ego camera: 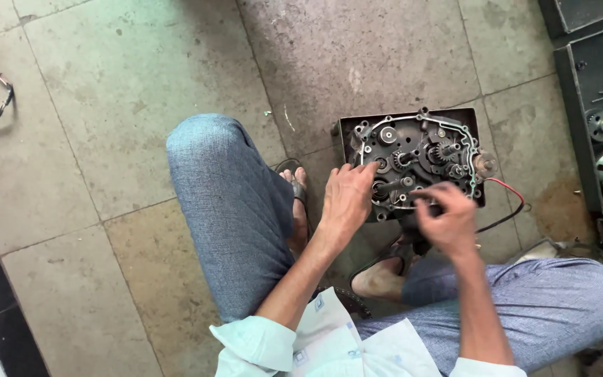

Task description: Disassembling and cleaning internal motorcycle engine components while seated on the floor of a repair shop.

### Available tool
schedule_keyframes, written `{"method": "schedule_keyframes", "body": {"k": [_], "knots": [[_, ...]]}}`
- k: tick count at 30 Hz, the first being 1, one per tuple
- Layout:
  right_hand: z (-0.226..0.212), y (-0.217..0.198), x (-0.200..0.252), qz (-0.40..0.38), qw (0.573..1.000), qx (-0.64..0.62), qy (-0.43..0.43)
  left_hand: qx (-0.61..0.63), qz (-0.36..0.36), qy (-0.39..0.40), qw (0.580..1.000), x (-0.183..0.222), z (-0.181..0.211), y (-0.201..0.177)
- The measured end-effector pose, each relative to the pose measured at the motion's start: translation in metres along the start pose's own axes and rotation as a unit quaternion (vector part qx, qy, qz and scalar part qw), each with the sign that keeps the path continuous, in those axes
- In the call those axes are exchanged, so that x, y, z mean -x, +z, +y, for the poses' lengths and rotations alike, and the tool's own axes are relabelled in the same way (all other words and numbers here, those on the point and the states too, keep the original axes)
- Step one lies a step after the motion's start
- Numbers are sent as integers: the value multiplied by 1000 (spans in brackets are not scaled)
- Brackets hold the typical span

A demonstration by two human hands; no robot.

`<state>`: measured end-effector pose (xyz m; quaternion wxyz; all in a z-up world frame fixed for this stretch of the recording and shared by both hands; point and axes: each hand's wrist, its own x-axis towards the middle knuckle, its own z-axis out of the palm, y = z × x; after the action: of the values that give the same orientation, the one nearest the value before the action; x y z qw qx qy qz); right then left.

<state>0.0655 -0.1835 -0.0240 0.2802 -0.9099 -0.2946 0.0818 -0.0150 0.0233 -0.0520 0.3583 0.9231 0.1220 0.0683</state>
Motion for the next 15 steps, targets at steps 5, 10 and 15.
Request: {"method": "schedule_keyframes", "body": {"k": [5, 10, 15], "knots": [[32, -23, 4, 114, 988, -69, 79, 4, 1, 3, 1000, 0, 13, -5], [49, -8, 14, 246, 961, 39, 120, 18, -21, -1, 1000, 1, 27, -6], [10, 26, 14, 182, 980, 58, 46, 30, -1, 7, 1000, -1, 33, 3]]}}
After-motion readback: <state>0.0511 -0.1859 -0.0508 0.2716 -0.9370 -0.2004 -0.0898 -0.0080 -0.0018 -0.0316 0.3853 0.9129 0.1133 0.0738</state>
